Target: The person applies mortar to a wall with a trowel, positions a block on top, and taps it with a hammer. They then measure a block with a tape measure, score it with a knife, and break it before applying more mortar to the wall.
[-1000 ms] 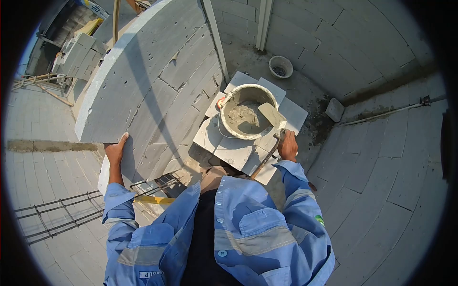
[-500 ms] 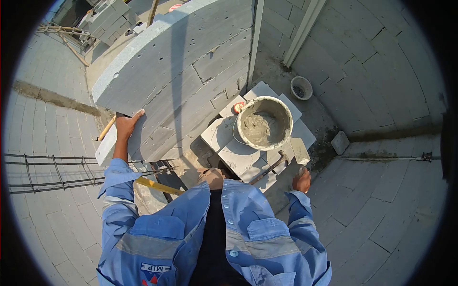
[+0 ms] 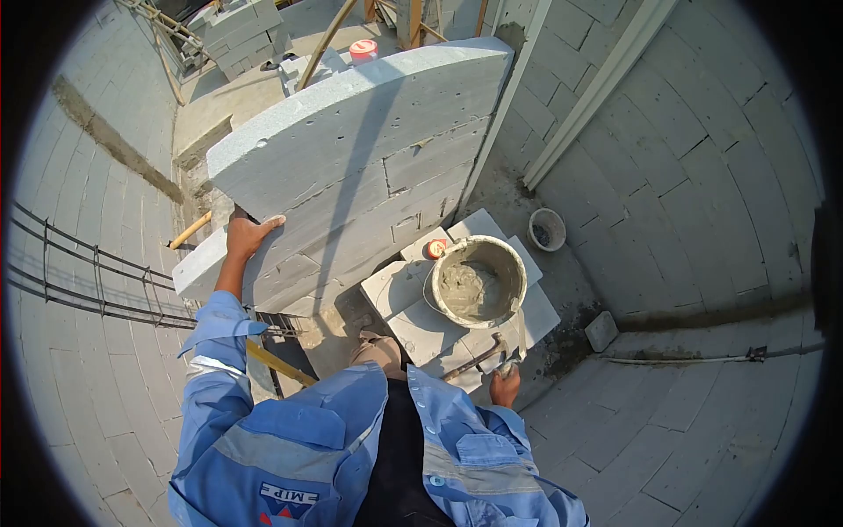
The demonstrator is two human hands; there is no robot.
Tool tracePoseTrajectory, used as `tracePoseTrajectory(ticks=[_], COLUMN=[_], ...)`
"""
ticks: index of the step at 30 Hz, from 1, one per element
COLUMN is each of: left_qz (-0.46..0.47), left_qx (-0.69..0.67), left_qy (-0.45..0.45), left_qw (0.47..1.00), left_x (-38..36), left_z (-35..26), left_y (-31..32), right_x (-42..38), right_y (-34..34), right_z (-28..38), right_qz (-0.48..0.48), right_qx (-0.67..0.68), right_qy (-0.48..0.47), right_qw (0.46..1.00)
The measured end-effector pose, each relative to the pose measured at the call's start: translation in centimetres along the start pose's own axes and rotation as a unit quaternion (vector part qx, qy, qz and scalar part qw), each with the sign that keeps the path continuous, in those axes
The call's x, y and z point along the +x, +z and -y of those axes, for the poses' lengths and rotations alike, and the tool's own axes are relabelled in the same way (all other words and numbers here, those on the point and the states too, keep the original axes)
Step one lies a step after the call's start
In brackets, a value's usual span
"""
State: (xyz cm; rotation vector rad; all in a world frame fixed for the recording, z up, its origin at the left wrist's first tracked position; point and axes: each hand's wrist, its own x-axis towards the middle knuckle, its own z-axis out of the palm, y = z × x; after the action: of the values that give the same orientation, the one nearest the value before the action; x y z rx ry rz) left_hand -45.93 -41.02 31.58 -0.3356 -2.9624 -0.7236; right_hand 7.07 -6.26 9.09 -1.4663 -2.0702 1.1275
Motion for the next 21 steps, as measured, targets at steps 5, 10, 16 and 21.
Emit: tracePoseTrajectory(ticks=[5, 10, 16, 21], left_qz=[0.027, 0.032, 0.05, 0.035], left_qx=[-0.003, -0.011, 0.012, -0.014], left_qy=[-0.028, -0.029, -0.05, -0.007], left_qw=[0.999, 0.999, 0.997, 0.999], left_x=[-0.3, -0.2, -0.3, -0.1], left_z=[-1.2, -0.2, -1.7, -1.1], left_y=[-0.8, -0.5, -1.2, -1.0], right_x=[2.8, 4.8, 5.8, 6.0], right_y=[-0.7, 0.1, 0.3, 1.0], right_z=[2.0, 3.1, 4.0, 5.8], right_qz=[0.015, 0.02, 0.12, 0.157], right_qx=[-0.027, -0.033, -0.008, -0.023], right_qy=[-0.085, -0.048, -0.115, -0.104], right_qw=[0.996, 0.998, 0.986, 0.982])
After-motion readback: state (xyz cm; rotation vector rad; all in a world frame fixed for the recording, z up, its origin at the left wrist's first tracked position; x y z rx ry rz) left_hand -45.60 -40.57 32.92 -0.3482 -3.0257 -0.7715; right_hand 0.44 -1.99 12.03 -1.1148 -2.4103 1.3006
